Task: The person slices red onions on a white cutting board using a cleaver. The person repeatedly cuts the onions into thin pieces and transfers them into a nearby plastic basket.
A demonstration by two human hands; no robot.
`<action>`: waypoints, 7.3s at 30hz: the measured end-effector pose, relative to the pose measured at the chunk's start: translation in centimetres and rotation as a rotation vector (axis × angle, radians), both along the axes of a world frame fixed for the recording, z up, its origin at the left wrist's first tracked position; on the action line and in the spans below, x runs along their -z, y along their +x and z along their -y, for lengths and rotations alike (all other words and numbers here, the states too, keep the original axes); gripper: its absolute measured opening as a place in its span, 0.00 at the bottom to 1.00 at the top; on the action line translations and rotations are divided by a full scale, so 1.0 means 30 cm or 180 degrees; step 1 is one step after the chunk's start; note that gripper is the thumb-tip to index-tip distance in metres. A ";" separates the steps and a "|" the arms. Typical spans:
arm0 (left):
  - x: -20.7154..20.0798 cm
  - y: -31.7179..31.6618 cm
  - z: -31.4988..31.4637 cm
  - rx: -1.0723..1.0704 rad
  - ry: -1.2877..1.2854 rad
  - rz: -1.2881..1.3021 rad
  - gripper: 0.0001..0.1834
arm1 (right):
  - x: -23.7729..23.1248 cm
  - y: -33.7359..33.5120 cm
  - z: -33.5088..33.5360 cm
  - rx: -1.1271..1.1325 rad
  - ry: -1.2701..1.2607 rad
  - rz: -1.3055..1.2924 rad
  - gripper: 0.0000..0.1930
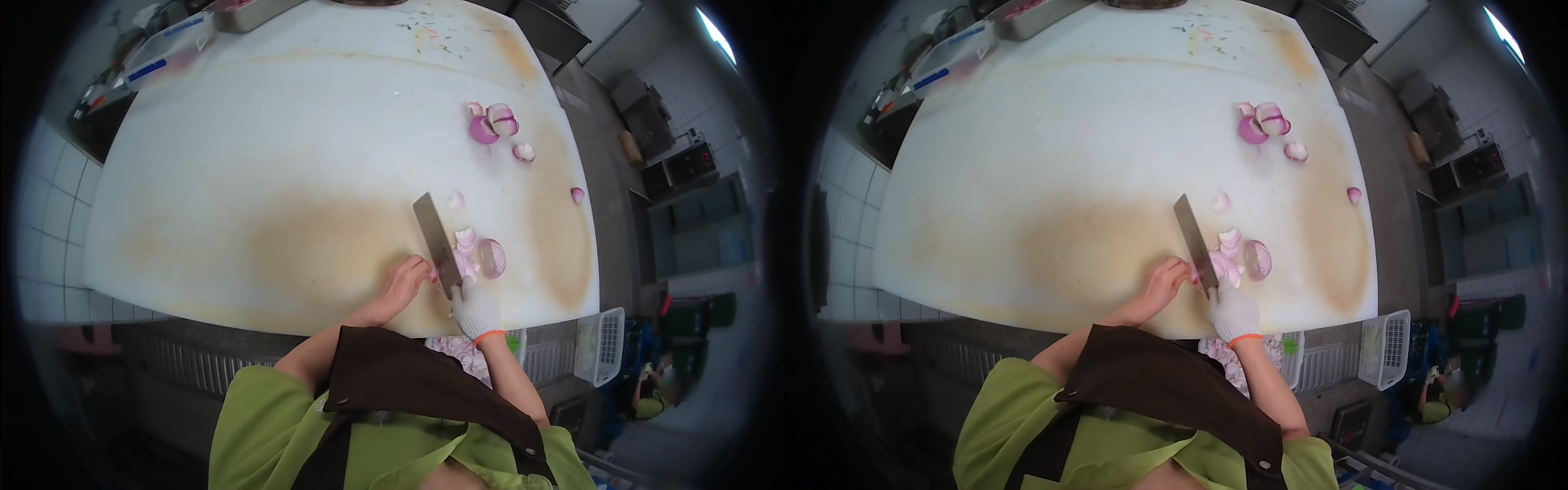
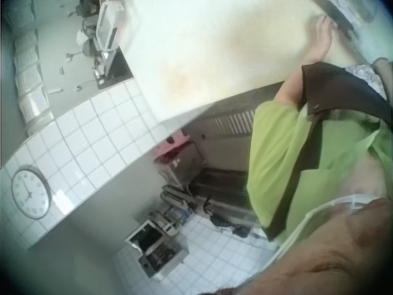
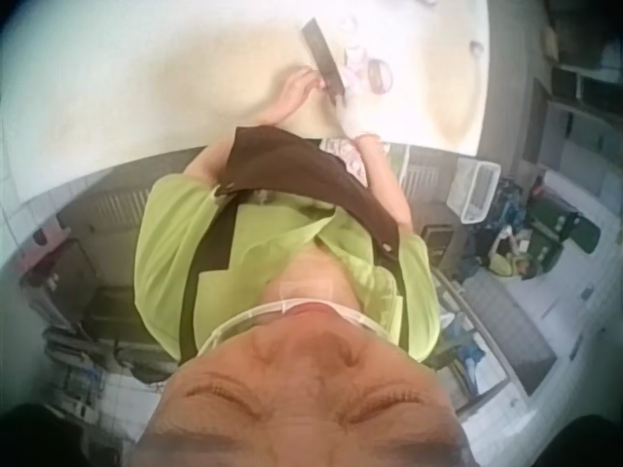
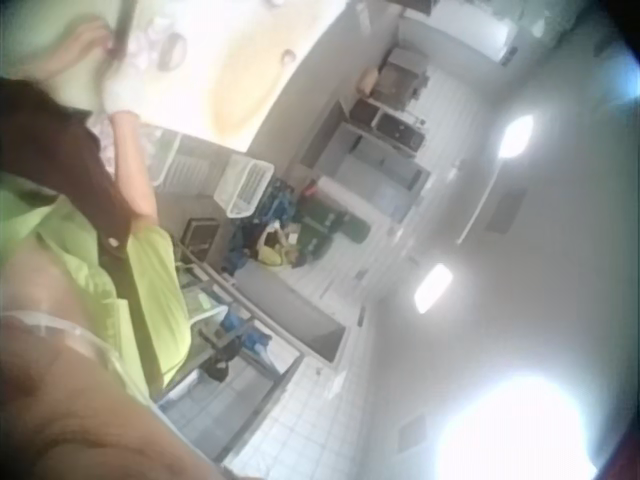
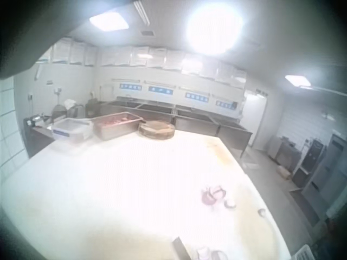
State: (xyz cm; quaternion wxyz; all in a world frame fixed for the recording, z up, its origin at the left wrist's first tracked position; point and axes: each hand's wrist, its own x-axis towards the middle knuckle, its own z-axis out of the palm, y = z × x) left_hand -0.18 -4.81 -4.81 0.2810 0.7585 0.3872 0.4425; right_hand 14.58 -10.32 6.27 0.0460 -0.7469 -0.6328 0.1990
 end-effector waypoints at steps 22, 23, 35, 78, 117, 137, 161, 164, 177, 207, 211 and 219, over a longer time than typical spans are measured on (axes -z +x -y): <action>-0.333 0.331 -0.292 0.0979 0.0736 -0.0929 0.16 | 0.043 -0.008 0.048 -0.0569 -0.0084 -0.0213 0.13; -0.272 0.379 -0.283 0.1122 0.1108 -0.1343 0.18 | 0.035 -0.007 0.047 -0.0469 -0.0115 -0.0203 0.12; -0.233 0.399 -0.285 0.1420 0.1250 -0.1186 0.24 | 0.098 -0.029 0.079 -0.0236 -0.0206 -0.0475 0.14; -0.047 -0.072 0.104 -0.0061 -0.0602 -0.0335 0.23 | -0.033 0.047 0.038 0.0424 0.0050 -0.0372 0.16; -0.005 -0.039 0.115 -0.0294 -0.0329 -0.0102 0.25 | 0.080 0.028 0.036 -0.0307 -0.0157 0.0213 0.15; -0.099 -0.336 -0.094 -0.0292 -0.1643 0.0311 0.14 | 0.010 0.098 0.081 0.0095 -0.0663 -0.0952 0.26; -0.066 -0.282 -0.016 -0.0823 0.0194 -0.0426 0.16 | -0.045 -0.052 -0.068 -0.0845 -0.1205 -0.0644 0.22; -0.082 -0.289 -0.019 -0.0803 0.0136 -0.0457 0.15 | -0.040 -0.079 -0.065 -0.0793 -0.1096 -0.0729 0.22; -0.178 -0.177 -0.337 0.0487 -0.1167 -0.2258 0.09 | 0.051 0.053 0.084 0.0429 -0.0197 -0.0901 0.23; -0.082 -0.024 0.068 0.0153 -0.0128 -0.0078 0.19 | 0.000 0.079 0.119 0.0444 0.0249 -0.0979 0.21; -0.071 -0.074 0.080 0.0067 -0.0316 0.0129 0.14 | -0.096 0.037 0.122 0.0475 0.0431 -0.1053 0.16; -0.070 -0.058 0.078 -0.0044 -0.0201 0.0112 0.14 | 0.071 0.013 0.080 -0.0280 0.0063 0.0058 0.14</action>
